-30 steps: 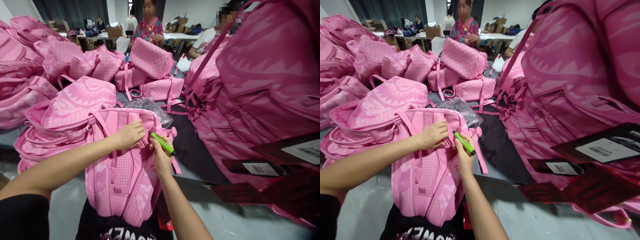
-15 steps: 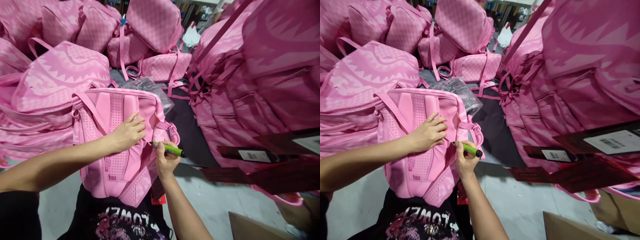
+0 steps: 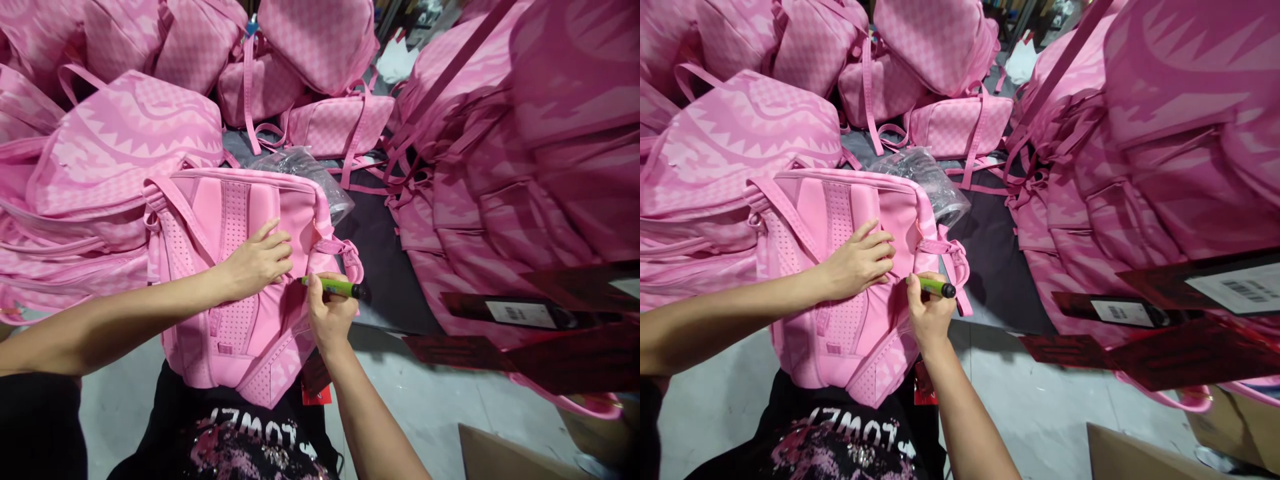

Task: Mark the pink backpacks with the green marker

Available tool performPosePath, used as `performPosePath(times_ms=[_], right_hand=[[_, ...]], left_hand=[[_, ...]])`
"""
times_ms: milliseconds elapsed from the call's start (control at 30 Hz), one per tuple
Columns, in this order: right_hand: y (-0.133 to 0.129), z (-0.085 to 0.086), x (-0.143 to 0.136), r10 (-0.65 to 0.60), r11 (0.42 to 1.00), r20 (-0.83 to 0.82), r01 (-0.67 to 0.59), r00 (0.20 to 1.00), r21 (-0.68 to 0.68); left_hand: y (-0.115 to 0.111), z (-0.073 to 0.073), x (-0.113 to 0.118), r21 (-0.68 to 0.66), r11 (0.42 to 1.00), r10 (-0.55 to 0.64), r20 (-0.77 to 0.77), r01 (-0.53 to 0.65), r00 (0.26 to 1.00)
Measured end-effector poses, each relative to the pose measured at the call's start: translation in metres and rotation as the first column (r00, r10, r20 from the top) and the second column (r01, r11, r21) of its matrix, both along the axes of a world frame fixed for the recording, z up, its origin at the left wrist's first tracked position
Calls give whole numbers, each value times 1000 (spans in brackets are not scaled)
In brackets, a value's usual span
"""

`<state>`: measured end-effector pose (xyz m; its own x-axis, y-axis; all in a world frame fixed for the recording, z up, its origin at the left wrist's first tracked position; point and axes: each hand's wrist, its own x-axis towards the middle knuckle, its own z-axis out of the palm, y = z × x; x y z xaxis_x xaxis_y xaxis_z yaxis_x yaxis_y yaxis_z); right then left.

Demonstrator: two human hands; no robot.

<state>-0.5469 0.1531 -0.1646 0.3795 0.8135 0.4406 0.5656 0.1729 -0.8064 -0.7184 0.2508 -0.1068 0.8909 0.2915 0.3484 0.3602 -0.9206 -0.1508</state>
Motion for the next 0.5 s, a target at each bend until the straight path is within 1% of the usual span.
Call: performPosePath(times_ms=[133, 300, 500], right_hand=[[-2, 0, 2, 17, 999, -4, -17, 1000, -40], [-1, 0, 4, 56, 998, -43, -58, 997, -27], [-1, 5, 5, 86, 994, -78, -91, 993, -57]], left_hand=[[0, -1, 1, -3, 1000, -2, -4, 2, 1000], [0, -2, 1, 26, 1000, -6, 9, 6, 1000], [1, -3, 2, 21, 1000, 5, 14, -5, 1000]])
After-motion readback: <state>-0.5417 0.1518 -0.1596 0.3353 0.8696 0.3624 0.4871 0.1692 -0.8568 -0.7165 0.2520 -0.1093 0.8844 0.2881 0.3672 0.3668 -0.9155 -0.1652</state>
